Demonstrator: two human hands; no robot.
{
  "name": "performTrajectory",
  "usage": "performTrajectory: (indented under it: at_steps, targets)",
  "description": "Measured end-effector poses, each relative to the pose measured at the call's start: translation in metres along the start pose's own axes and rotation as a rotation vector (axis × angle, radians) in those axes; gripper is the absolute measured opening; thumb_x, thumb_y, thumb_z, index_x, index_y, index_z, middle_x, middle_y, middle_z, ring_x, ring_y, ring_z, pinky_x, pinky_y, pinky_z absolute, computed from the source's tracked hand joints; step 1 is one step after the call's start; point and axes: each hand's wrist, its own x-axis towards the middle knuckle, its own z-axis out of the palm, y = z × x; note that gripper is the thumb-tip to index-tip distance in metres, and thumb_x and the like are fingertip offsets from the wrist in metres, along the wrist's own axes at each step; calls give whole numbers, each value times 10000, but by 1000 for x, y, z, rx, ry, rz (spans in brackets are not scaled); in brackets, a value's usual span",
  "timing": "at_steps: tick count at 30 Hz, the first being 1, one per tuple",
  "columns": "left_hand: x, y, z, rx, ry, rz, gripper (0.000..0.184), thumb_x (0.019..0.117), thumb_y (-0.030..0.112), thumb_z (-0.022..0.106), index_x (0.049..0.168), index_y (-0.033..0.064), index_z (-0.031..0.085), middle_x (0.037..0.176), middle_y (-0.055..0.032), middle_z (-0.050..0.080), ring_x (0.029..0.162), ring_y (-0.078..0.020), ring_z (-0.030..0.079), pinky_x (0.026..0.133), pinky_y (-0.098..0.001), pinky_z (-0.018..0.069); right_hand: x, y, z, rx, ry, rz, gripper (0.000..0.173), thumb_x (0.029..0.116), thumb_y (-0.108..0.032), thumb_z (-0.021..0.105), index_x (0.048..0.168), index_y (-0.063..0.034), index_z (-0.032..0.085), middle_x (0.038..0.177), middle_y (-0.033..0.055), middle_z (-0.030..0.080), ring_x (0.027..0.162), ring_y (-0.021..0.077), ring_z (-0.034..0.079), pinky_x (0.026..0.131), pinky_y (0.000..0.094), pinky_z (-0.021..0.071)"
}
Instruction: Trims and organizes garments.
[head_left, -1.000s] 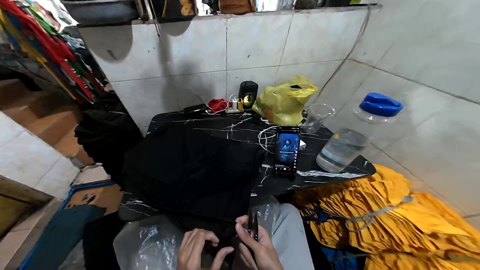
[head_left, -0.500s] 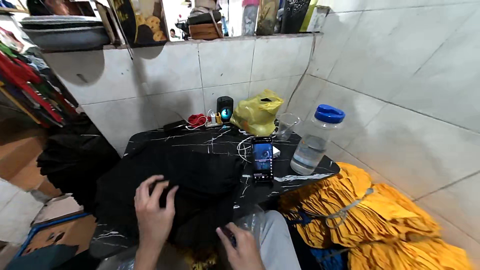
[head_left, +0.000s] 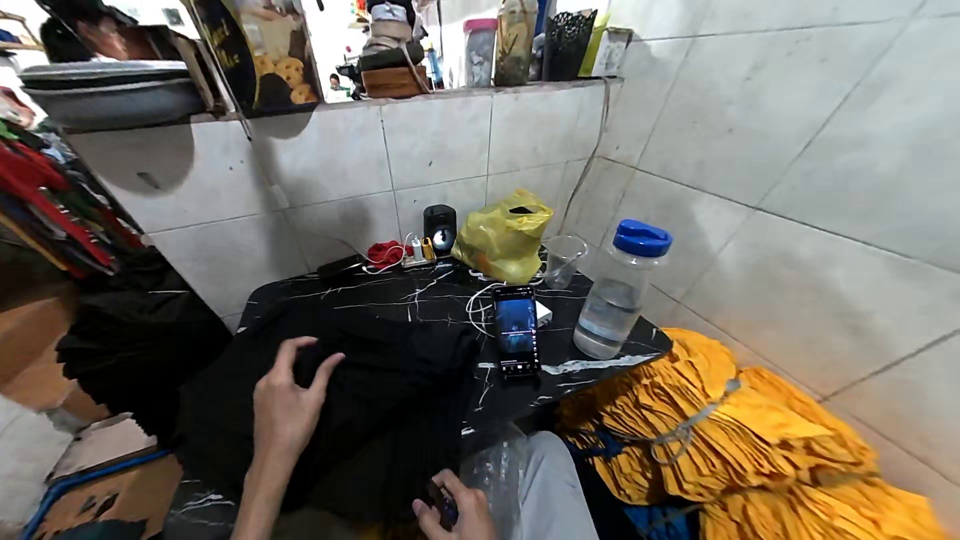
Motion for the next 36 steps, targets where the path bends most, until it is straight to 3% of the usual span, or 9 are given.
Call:
performTrajectory:
  at_steps: [6, 11, 14, 17, 20, 23, 30, 33, 36]
  targets:
    - [5, -56, 33, 42, -297, -287, 498, 960, 449, 699, 1275, 65, 662, 1104, -239, 707, 1022, -457, 676, 907, -685, 506, 23, 14, -34, -36, 208, -229, 219, 943, -263, 729, 1035, -64, 740, 920, 45, 730, 840, 130, 699, 791, 333, 603]
    - [-18, -28, 16, 114, 51, -19, 350, 989, 278, 676, 1293, 107, 653, 1304, -122, 638, 1203, -355, 594, 1000, -572, 481, 77, 24, -111, -284, 561, -423, 451, 957, -269, 700, 1334, -31, 628, 1227, 95, 708, 1107, 190, 697, 922, 412, 605]
    - [-54, -10, 9, 2, 185, 68, 281, 999, 293, 629, 1220, 135, 704, 1250, -40, 662, 1200, -217, 606, 1018, -445, 510, 102, 35, -140, -341, 590, -464, 573, 945, -321, 709, 1440, -86, 540, 1359, 68, 655, 1169, 200, 677, 896, 435, 612]
    - [-98, -6, 6, -157, 99, 83, 199, 994, 270, 645, 1098, 134, 748, 1090, 19, 717, 1044, -108, 683, 930, -325, 596, 120, 42, -153, -429, 565, -458, 652, 918, -313, 719, 1490, -108, 484, 1375, 66, 642, 1131, 254, 686, 859, 517, 599]
    - [-136, -13, 5, -71, 38, 79, 206, 1004, 324, 616, 1055, 193, 767, 1109, 39, 730, 1122, -133, 656, 984, -375, 535, 126, 37, -158, -474, 585, -507, 745, 870, -273, 729, 1536, -117, 433, 1401, 98, 630, 988, 309, 728, 727, 561, 601]
    - [-156, -9, 4, -12, 34, 106, 191, 995, 318, 632, 1052, 204, 775, 1180, 2, 719, 1179, -172, 633, 1019, -394, 495, 127, 29, -151, -365, 602, -569, 691, 880, -238, 718, 1509, -113, 463, 1429, 83, 610, 1127, 243, 695, 838, 485, 613]
    - [-101, 70, 68, 6, -97, 288, 259, 986, 309, 649, 1191, 185, 746, 1264, -16, 690, 1194, -187, 639, 1015, -374, 533, 149, -8, -119, -274, 474, -543, 567, 880, 0, 583, 1432, -129, 574, 1396, 63, 623, 1188, 229, 652, 931, 494, 572]
    - [-69, 95, 119, 111, -233, 125, 530, 981, 471, 629, 1297, 49, 678, 1254, -127, 685, 1180, -290, 649, 1010, -446, 531, 159, -18, -124, -264, 490, -495, 513, 925, -12, 552, 1422, -137, 587, 1379, 56, 644, 1219, 247, 641, 969, 555, 536]
    - [-54, 112, 148, 13, -276, -14, 364, 1042, 349, 557, 1156, 52, 734, 1081, -111, 738, 1061, -248, 708, 958, -416, 562, 158, -29, -127, -292, 414, -398, 475, 951, -43, 598, 1413, -150, 590, 1355, 67, 653, 1212, 269, 643, 983, 583, 531]
